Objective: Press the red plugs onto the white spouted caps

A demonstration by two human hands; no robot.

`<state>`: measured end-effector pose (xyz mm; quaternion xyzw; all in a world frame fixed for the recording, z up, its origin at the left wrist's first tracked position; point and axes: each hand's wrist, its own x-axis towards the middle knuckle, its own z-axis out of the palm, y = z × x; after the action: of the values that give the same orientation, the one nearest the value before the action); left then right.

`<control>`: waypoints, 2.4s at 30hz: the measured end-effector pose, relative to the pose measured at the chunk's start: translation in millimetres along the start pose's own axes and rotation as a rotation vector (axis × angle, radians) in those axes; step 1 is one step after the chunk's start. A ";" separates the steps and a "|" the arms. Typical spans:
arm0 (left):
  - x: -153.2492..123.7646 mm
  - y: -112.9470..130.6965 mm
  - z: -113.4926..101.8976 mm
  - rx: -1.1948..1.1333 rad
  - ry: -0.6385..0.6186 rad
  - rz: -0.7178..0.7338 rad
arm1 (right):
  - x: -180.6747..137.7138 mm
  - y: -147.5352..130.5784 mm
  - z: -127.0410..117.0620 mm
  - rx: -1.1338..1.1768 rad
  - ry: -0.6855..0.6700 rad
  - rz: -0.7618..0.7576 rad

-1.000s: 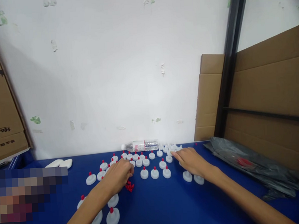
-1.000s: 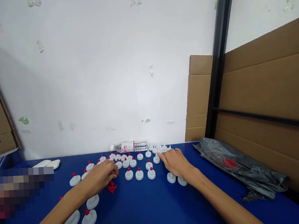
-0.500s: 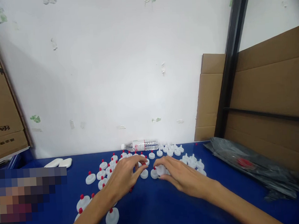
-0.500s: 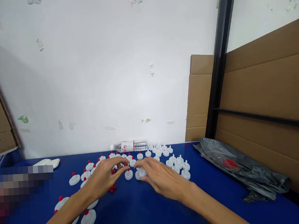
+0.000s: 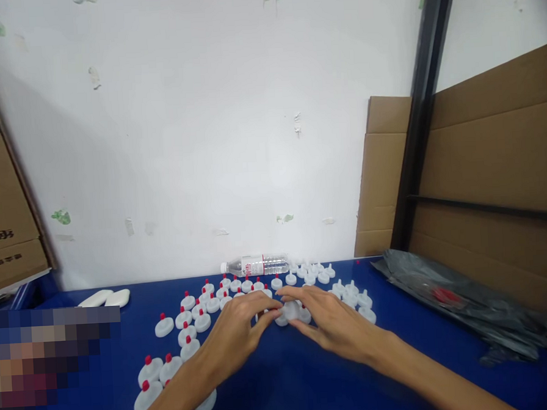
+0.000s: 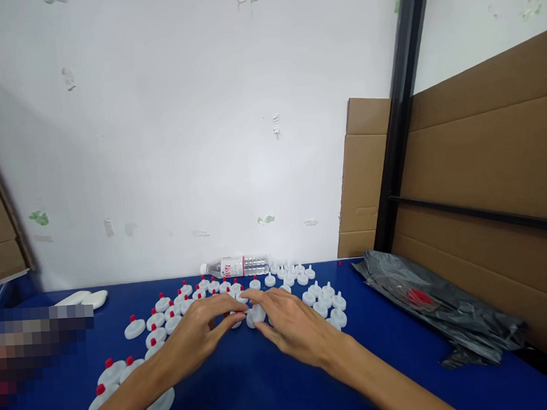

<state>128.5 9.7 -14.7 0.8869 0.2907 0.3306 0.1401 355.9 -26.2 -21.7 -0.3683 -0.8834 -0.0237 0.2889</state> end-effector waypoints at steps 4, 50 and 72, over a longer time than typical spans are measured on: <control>-1.5 -2.4 4.9 0.040 0.004 0.011 | 0.8 -2.9 -1.3 0.013 0.023 -0.060; 1.0 -40.8 -42.6 0.536 -0.158 -0.308 | -10.4 70.6 -25.3 -0.490 -0.340 0.614; -1.4 -42.2 -36.3 0.677 -0.184 -0.342 | 0.7 21.5 -4.2 -0.011 0.097 0.087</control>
<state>85.5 44.3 -7.1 0.8475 0.5134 0.1070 -0.0820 371.8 -11.2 -21.5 -0.4062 -0.8514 -0.0338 0.3300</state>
